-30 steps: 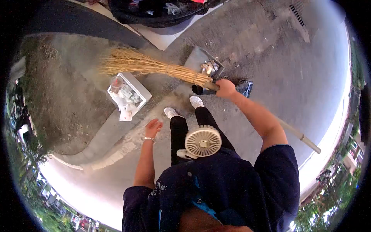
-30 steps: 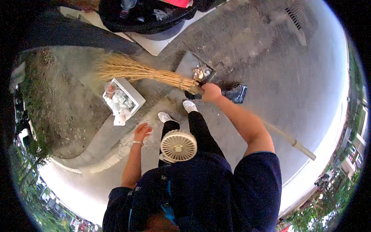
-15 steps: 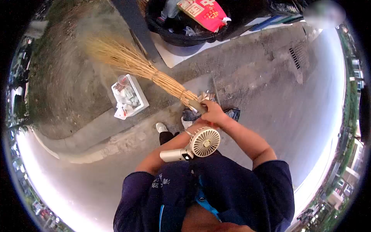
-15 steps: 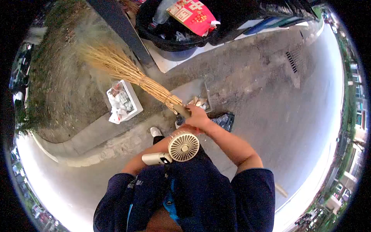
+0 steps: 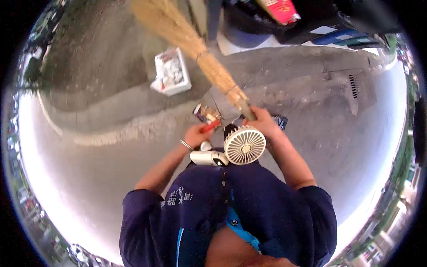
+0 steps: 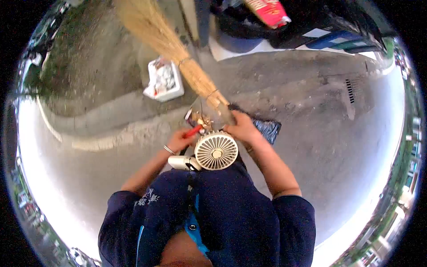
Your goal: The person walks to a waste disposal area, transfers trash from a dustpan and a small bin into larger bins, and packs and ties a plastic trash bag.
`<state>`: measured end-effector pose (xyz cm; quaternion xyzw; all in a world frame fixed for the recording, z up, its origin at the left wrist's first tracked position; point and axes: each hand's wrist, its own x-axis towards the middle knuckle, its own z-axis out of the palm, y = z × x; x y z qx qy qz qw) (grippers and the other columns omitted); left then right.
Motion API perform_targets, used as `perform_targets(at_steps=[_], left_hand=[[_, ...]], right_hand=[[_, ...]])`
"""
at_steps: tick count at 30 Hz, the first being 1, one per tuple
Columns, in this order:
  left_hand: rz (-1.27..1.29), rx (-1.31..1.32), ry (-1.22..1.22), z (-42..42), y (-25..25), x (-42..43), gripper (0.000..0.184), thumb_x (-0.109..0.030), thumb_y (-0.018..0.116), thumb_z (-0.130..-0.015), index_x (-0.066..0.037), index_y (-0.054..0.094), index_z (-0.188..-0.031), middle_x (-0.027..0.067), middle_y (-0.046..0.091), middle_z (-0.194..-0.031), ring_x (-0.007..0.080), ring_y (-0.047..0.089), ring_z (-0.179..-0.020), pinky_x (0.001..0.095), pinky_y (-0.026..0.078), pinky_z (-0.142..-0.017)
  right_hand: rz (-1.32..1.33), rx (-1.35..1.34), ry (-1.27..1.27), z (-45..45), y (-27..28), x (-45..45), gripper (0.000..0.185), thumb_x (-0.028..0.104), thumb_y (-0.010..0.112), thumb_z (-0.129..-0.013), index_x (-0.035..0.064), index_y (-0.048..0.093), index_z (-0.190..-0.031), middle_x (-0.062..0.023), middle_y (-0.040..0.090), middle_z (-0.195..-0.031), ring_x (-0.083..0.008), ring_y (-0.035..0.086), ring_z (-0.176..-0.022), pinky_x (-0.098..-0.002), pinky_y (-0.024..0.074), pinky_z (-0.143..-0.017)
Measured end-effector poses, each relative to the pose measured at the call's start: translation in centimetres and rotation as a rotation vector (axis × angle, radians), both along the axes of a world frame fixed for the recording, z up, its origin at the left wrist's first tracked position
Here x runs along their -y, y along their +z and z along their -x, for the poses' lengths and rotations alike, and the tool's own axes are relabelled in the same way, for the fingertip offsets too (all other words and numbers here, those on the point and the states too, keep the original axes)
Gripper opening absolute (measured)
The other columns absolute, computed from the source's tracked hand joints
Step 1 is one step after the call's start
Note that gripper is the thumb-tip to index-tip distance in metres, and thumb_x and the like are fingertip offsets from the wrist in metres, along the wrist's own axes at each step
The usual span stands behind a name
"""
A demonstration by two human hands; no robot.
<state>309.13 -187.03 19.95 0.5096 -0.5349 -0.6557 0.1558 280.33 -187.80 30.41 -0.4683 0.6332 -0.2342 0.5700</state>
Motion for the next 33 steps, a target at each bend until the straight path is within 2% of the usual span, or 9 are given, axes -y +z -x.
perform_targets(at_steps=[2,5,7,10,12,15,19,22,33], left_hand=[[0.033,0.041,0.055,-4.8,-0.8,-1.6,0.029,-0.024,0.068,-0.077,-0.002,0.062,-0.095,0.0059,0.062,-0.072,0.0131,0.056,-0.06,0.0293,0.046,-0.058],[0.031,0.258,0.119,-7.5,0.0,-4.7,0.025,-0.014,0.067,-0.078,0.0,0.061,-0.097,0.0028,0.062,-0.076,0.0097,0.054,-0.064,0.0258,0.044,-0.057],[-0.03,0.291,0.195,-8.9,-2.6,-6.9,0.029,-0.025,0.07,-0.074,-0.002,0.064,-0.092,0.0081,0.062,-0.068,0.0147,0.057,-0.062,0.0305,0.046,-0.061],[0.029,0.428,0.181,-8.7,-2.5,-7.3,0.029,-0.026,0.07,-0.073,-0.002,0.064,-0.088,0.0114,0.063,-0.069,0.0177,0.06,-0.063,0.0316,0.047,-0.062],[0.019,0.424,0.259,-10.9,-4.2,-9.1,0.031,-0.029,0.071,-0.072,-0.002,0.065,-0.086,0.0135,0.063,-0.07,0.0209,0.061,-0.064,0.0324,0.047,-0.062],[0.162,0.461,0.292,-16.0,-10.1,-9.7,0.029,-0.027,0.07,-0.073,-0.002,0.065,-0.086,0.0127,0.063,-0.067,0.0186,0.06,-0.061,0.0319,0.047,-0.06],[0.045,0.45,0.307,-17.2,-5.3,-9.0,0.022,-0.02,0.067,-0.078,0.001,0.064,-0.085,0.0056,0.061,-0.068,0.0122,0.057,-0.058,0.0296,0.048,-0.057],[-0.01,0.273,0.437,-20.5,-7.9,-9.3,0.022,-0.017,0.067,-0.078,0.003,0.063,-0.087,0.0039,0.06,-0.07,0.0111,0.057,-0.057,0.0272,0.049,-0.054],[0.094,0.259,0.552,-20.4,-3.4,-3.4,0.021,-0.012,0.068,-0.078,0.006,0.058,-0.083,0.0053,0.056,-0.068,0.0142,0.058,-0.055,0.0273,0.052,-0.047]], right_hand=[[-0.052,0.192,-0.054,-0.4,3.2,-1.9,0.031,0.005,0.064,-0.071,-0.001,0.053,-0.1,-0.0063,0.058,-0.07,-0.0094,0.051,-0.045,-0.0241,0.0382,-0.038],[-0.146,0.13,-0.031,0.8,5.3,-3.5,0.031,0.005,0.064,-0.071,-0.0012,0.053,-0.099,-0.0055,0.056,-0.067,-0.0099,0.05,-0.045,-0.0239,0.0369,-0.037],[-0.202,0.178,-0.14,0.8,6.3,-5.2,0.027,0.003,0.063,-0.07,-0.0017,0.054,-0.095,-0.0045,0.054,-0.064,-0.0102,0.05,-0.044,-0.0244,0.0364,-0.037],[-0.285,0.085,-0.096,2.7,4.9,-6.4,0.024,0.003,0.063,-0.068,-0.0021,0.055,-0.09,-0.0039,0.052,-0.062,-0.0108,0.049,-0.043,-0.0248,0.0363,-0.037],[-0.303,0.098,-0.145,3.0,3.2,-8.8,0.02,0.004,0.064,-0.066,-0.0024,0.054,-0.082,-0.0038,0.051,-0.058,-0.0119,0.049,-0.042,-0.026,0.0369,-0.036],[-0.268,-0.03,-0.171,2.1,1.3,-12.7,0.022,0.0,0.062,-0.067,-0.0018,0.057,-0.088,-0.0041,0.054,-0.063,-0.011,0.05,-0.046,-0.025,0.0381,-0.039],[-0.417,-0.183,-0.2,4.3,0.7,-17.9,0.027,-0.001,0.066,-0.064,-0.0018,0.057,-0.09,-0.0048,0.053,-0.06,-0.0125,0.05,-0.043,-0.0259,0.0382,-0.037],[-0.436,-0.228,-0.34,4.7,1.1,-22.2,0.03,-0.001,0.067,-0.063,-0.0032,0.057,-0.091,-0.0055,0.054,-0.062,-0.0132,0.052,-0.043,-0.0274,0.0388,-0.037],[-0.497,-0.188,-0.802,11.1,-3.6,-31.6,0.026,0.0,0.068,-0.065,-0.0052,0.059,-0.089,-0.0092,0.055,-0.06,-0.0177,0.052,-0.04,-0.0309,0.0399,-0.034]])
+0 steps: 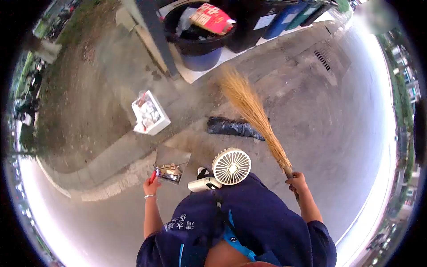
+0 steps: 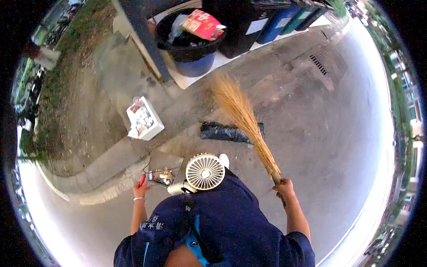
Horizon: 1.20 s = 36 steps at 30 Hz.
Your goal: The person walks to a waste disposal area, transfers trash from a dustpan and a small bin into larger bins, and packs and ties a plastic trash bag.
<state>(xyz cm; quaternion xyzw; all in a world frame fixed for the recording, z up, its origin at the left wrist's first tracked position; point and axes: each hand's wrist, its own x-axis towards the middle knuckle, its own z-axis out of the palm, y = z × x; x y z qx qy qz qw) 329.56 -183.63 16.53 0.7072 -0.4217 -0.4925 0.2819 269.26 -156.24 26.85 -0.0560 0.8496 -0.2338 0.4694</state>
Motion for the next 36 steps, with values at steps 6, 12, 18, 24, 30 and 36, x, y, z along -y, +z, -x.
perform_targets(at_steps=[6,12,18,24,30,36], left_hand=[[0.087,-0.036,0.074,5.0,1.3,9.2,0.018,-0.009,0.065,-0.08,0.005,0.055,-0.084,0.0056,0.052,-0.073,0.0174,0.055,-0.054,0.0347,0.056,-0.048],[0.093,-0.083,0.102,9.4,5.6,16.1,0.02,-0.012,0.064,-0.081,0.004,0.054,-0.086,0.0006,0.044,-0.066,0.0127,0.047,-0.052,0.0412,0.058,-0.055],[0.139,-0.137,0.16,14.6,9.9,19.8,0.019,-0.015,0.064,-0.082,0.001,0.054,-0.081,-0.0015,0.042,-0.062,0.0097,0.045,-0.049,0.0391,0.058,-0.056],[0.13,-0.291,0.048,17.8,11.0,21.5,0.019,-0.014,0.063,-0.083,0.002,0.055,-0.082,-0.002,0.042,-0.06,0.0111,0.047,-0.049,0.0406,0.059,-0.056],[0.049,-0.35,0.005,22.1,9.5,23.8,0.028,-0.023,0.065,-0.082,0.002,0.054,-0.08,0.0016,0.045,-0.063,0.0163,0.054,-0.053,0.0407,0.058,-0.058],[0.014,-0.333,-0.055,21.9,4.5,23.6,0.025,-0.02,0.064,-0.083,0.001,0.054,-0.075,0.0001,0.045,-0.061,0.0119,0.048,-0.05,0.0371,0.057,-0.057]], right_hand=[[-0.046,0.087,-0.337,5.4,-2.6,-5.0,0.02,0.002,0.068,-0.068,-0.0045,0.058,-0.084,-0.0099,0.055,-0.059,-0.0181,0.051,-0.041,-0.0321,0.0393,-0.034],[0.09,0.281,-0.696,5.4,-6.1,-10.4,0.013,0.001,0.063,-0.071,-0.0032,0.054,-0.079,-0.0102,0.054,-0.062,-0.0201,0.052,-0.045,-0.0335,0.0429,-0.039],[-0.14,0.15,-0.667,-3.9,-18.1,-20.9,0.015,0.013,0.064,-0.075,0.0005,0.056,-0.078,-0.0117,0.056,-0.065,-0.0244,0.056,-0.05,-0.0375,0.048,-0.044],[-0.785,0.009,0.014,-8.9,-17.1,-21.6,0.035,0.024,0.065,-0.077,0.0042,0.061,-0.106,-0.0121,0.066,-0.095,-0.0243,0.064,-0.089,-0.0345,0.0496,-0.079],[-0.434,-0.361,0.211,1.2,-36.1,-18.5,0.029,0.026,0.066,-0.073,0.0003,0.065,-0.086,-0.014,0.065,-0.079,-0.0258,0.063,-0.071,-0.0343,0.0505,-0.067],[0.365,-0.272,-0.066,9.1,-20.4,16.3,0.043,0.028,0.072,-0.068,-0.002,0.059,-0.096,-0.0102,0.062,-0.084,-0.0155,0.058,-0.078,-0.0295,0.0472,-0.069]])
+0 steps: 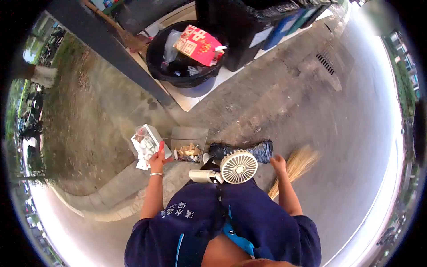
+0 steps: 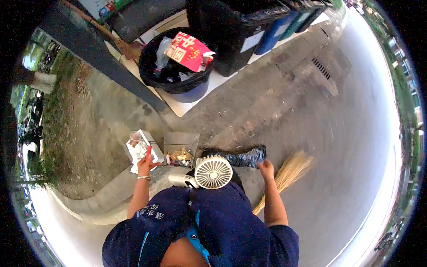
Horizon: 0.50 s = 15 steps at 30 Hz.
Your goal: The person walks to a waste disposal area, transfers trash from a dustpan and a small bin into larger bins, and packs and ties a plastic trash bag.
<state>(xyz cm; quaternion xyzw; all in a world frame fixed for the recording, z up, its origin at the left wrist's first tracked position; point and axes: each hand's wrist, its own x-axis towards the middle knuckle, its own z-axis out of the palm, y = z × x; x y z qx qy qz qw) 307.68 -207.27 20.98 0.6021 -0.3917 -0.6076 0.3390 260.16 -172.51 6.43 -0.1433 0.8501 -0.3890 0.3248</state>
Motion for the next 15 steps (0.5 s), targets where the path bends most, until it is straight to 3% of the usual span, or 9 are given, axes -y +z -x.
perform_targets(at_steps=[1,2,3,4,5,9,13,14,15], left_hand=[[0.022,0.046,-0.025,-0.6,-0.7,0.0,0.025,-0.021,0.063,-0.083,0.002,0.054,-0.077,0.0003,0.044,-0.06,0.0144,0.051,-0.05,0.0427,0.058,-0.061],[0.011,0.015,-0.003,-0.1,0.2,-0.1,0.024,-0.02,0.063,-0.084,0.002,0.054,-0.078,0.0002,0.044,-0.06,0.015,0.051,-0.049,0.0421,0.058,-0.06],[0.005,0.017,0.012,0.0,0.7,-0.4,0.024,-0.02,0.063,-0.084,0.002,0.054,-0.078,0.0002,0.044,-0.06,0.015,0.051,-0.049,0.0421,0.058,-0.06],[0.001,0.038,0.032,-0.1,1.0,-0.8,0.024,-0.02,0.063,-0.084,0.002,0.055,-0.078,0.0002,0.045,-0.06,0.0152,0.052,-0.049,0.0411,0.058,-0.059],[-0.003,0.06,0.053,-0.1,1.3,-1.3,0.024,-0.02,0.062,-0.084,0.002,0.055,-0.079,0.0002,0.046,-0.061,0.0154,0.053,-0.05,0.0401,0.057,-0.058],[0.022,0.096,0.037,-0.3,4.5,-4.1,0.02,-0.018,0.059,-0.086,0.002,0.055,-0.083,-0.0001,0.046,-0.058,0.0162,0.057,-0.051,0.0334,0.053,-0.052],[0.134,0.269,0.054,1.8,10.7,-5.7,0.02,-0.016,0.058,-0.087,0.003,0.054,-0.084,-0.0013,0.044,-0.06,0.0111,0.05,-0.046,0.0286,0.051,-0.044],[0.14,0.333,0.128,2.6,12.3,-6.0,0.018,-0.018,0.059,-0.086,0.0,0.057,-0.085,-0.0016,0.045,-0.058,0.0084,0.046,-0.044,0.0254,0.046,-0.041],[0.211,0.629,0.071,1.7,12.7,-6.2,0.017,-0.018,0.062,-0.084,-0.002,0.059,-0.083,0.0009,0.047,-0.054,0.009,0.044,-0.044,0.0256,0.039,-0.039]], right_hand=[[0.116,0.044,0.128,1.3,-2.0,4.6,0.032,0.018,0.069,-0.075,-0.0017,0.058,-0.098,-0.0037,0.059,-0.077,-0.0116,0.053,-0.064,-0.0265,0.0441,-0.056],[0.305,0.127,0.083,-0.1,3.9,11.1,0.035,0.021,0.069,-0.076,-0.0005,0.059,-0.103,-0.0044,0.06,-0.079,-0.0113,0.053,-0.065,-0.0256,0.044,-0.057],[0.314,0.189,0.099,0.1,4.8,15.6,0.036,0.017,0.068,-0.077,-0.0053,0.056,-0.102,-0.0085,0.062,-0.09,-0.0148,0.057,-0.082,-0.0284,0.0461,-0.073],[0.218,0.296,0.156,-0.4,10.3,20.6,0.048,0.021,0.07,-0.076,-0.006,0.053,-0.112,-0.0111,0.061,-0.099,-0.017,0.058,-0.088,-0.0295,0.046,-0.076],[0.305,0.246,0.139,-0.2,7.2,24.2,0.055,0.024,0.072,-0.075,-0.0055,0.051,-0.115,-0.0121,0.062,-0.1,-0.0193,0.058,-0.09,-0.0303,0.0459,-0.078],[0.434,0.191,0.283,0.5,10.6,38.2,0.069,0.036,0.076,-0.07,-0.0063,0.048,-0.118,-0.0112,0.061,-0.101,-0.0175,0.058,-0.088,-0.0299,0.047,-0.071],[0.417,0.238,0.212,1.4,12.1,49.9,0.07,0.033,0.077,-0.069,-0.0049,0.048,-0.121,-0.0115,0.059,-0.109,-0.0177,0.056,-0.094,-0.0287,0.044,-0.081],[0.316,0.249,0.088,1.2,13.8,51.5,0.063,0.023,0.079,-0.067,-0.005,0.05,-0.117,-0.01,0.058,-0.11,-0.0177,0.055,-0.096,-0.0284,0.0423,-0.086],[0.307,0.256,0.123,1.3,12.0,52.9,0.063,0.023,0.079,-0.067,-0.005,0.05,-0.117,-0.01,0.058,-0.11,-0.0177,0.055,-0.096,-0.0284,0.0423,-0.086]])
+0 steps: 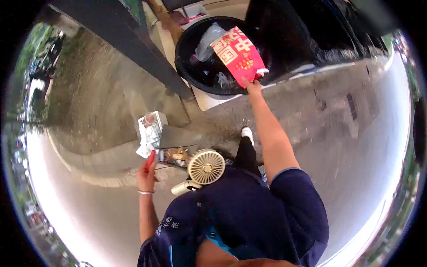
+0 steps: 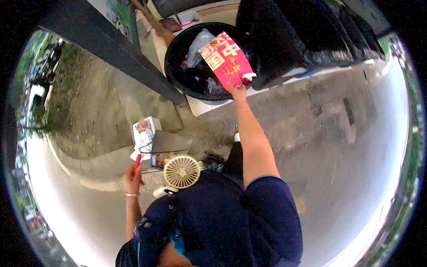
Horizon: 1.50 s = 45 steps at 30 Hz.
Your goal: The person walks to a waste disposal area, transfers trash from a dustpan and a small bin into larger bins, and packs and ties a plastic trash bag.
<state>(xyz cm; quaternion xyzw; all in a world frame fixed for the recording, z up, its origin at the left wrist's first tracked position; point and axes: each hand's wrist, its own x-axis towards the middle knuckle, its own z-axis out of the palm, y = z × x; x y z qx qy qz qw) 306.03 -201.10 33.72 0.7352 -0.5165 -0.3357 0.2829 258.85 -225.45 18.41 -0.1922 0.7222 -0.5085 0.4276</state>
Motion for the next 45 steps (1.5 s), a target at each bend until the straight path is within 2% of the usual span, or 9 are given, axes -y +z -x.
perform_targets(at_steps=[2,5,10,18,28,31,36,42,45], left_hand=[[0.202,0.461,-0.106,1.1,5.0,0.5,0.017,-0.018,0.067,-0.079,-0.003,0.059,-0.082,0.0086,0.05,-0.053,0.0183,0.045,-0.044,0.0304,0.037,-0.044],[0.262,0.527,-0.016,3.5,10.0,0.2,0.018,-0.014,0.066,-0.078,-0.002,0.06,-0.09,0.008,0.056,-0.071,0.0158,0.05,-0.059,0.0266,0.041,-0.054],[0.474,-0.007,0.357,6.0,17.0,4.1,0.02,-0.012,0.061,-0.083,0.001,0.057,-0.098,-0.0027,0.047,-0.065,0.008,0.043,-0.055,0.0225,0.035,-0.049],[0.669,-0.274,0.2,11.4,23.4,10.7,0.022,-0.012,0.055,-0.088,0.004,0.055,-0.101,-0.004,0.043,-0.062,0.0023,0.03,-0.049,0.0178,0.021,-0.044],[0.965,0.012,0.058,17.7,31.3,18.3,0.031,-0.016,0.054,-0.089,0.009,0.058,-0.107,0.0116,0.064,-0.099,0.0006,0.03,-0.053,0.0154,0.021,-0.049],[0.923,-0.095,0.008,16.8,32.5,21.6,0.027,-0.011,0.056,-0.088,0.007,0.057,-0.108,-0.0045,0.049,-0.063,-0.0008,0.028,-0.047,0.017,0.018,-0.043],[0.572,0.26,-0.131,24.9,26.5,32.4,0.028,-0.021,0.065,-0.084,-0.006,0.06,-0.106,-0.0065,0.051,-0.07,0.0013,0.04,-0.054,0.0173,0.026,-0.046],[0.543,-0.418,-0.46,25.7,11.2,36.8,0.05,-0.051,0.033,-0.093,-0.006,0.053,-0.091,0.0018,0.05,-0.068,0.013,0.05,-0.065,0.0244,0.038,-0.06],[0.247,-0.291,-0.283,21.6,2.0,33.6,0.059,-0.056,0.027,-0.092,-0.008,0.048,-0.065,0.0021,0.046,-0.057,0.0137,0.047,-0.054,0.0254,0.037,-0.053]], right_hand=[[0.408,0.109,-0.048,0.5,-6.6,3.0,0.059,0.009,0.078,-0.064,-0.0053,0.051,-0.115,-0.0097,0.057,-0.111,-0.0181,0.055,-0.096,-0.0289,0.0432,-0.086],[0.236,-0.124,0.089,4.5,-4.7,3.4,0.04,0.0,0.068,-0.066,-0.0038,0.058,-0.105,-0.0097,0.062,-0.099,-0.0182,0.057,-0.09,-0.0306,0.0459,-0.08],[0.435,-0.264,0.265,10.9,6.2,-4.4,0.017,0.003,0.064,-0.076,-0.0032,0.061,-0.091,-0.0071,0.063,-0.089,-0.0135,0.057,-0.082,-0.0271,0.0461,-0.073],[0.536,-0.607,0.534,18.3,21.6,-14.6,0.016,-0.008,0.058,-0.074,0.0006,0.059,-0.087,-0.0095,0.058,-0.077,-0.0183,0.057,-0.07,-0.0264,0.0432,-0.061],[0.03,-1.006,0.744,23.4,12.7,-25.4,0.016,-0.003,0.056,-0.069,0.0079,0.06,-0.079,-0.0107,0.055,-0.073,-0.0312,0.057,-0.071,-0.0379,0.0454,-0.059],[-0.1,-1.027,0.644,25.6,10.0,-27.8,0.014,-0.003,0.056,-0.07,0.0083,0.061,-0.077,-0.0103,0.057,-0.075,-0.0305,0.058,-0.073,-0.0383,0.0458,-0.061],[-0.079,-1.03,0.609,25.5,7.9,-28.4,0.01,-0.001,0.055,-0.073,0.0072,0.06,-0.076,-0.0115,0.058,-0.074,-0.0308,0.058,-0.073,-0.0373,0.0457,-0.063],[-0.197,-0.919,0.525,26.2,5.3,-29.3,0.011,0.0,0.055,-0.073,0.007,0.06,-0.08,-0.0127,0.058,-0.078,-0.0319,0.058,-0.076,-0.0368,0.0459,-0.064],[-0.104,-0.821,0.441,26.8,3.9,-30.6,0.011,0.001,0.055,-0.074,0.0065,0.06,-0.082,-0.0135,0.059,-0.081,-0.0331,0.059,-0.077,-0.0364,0.0465,-0.064]])
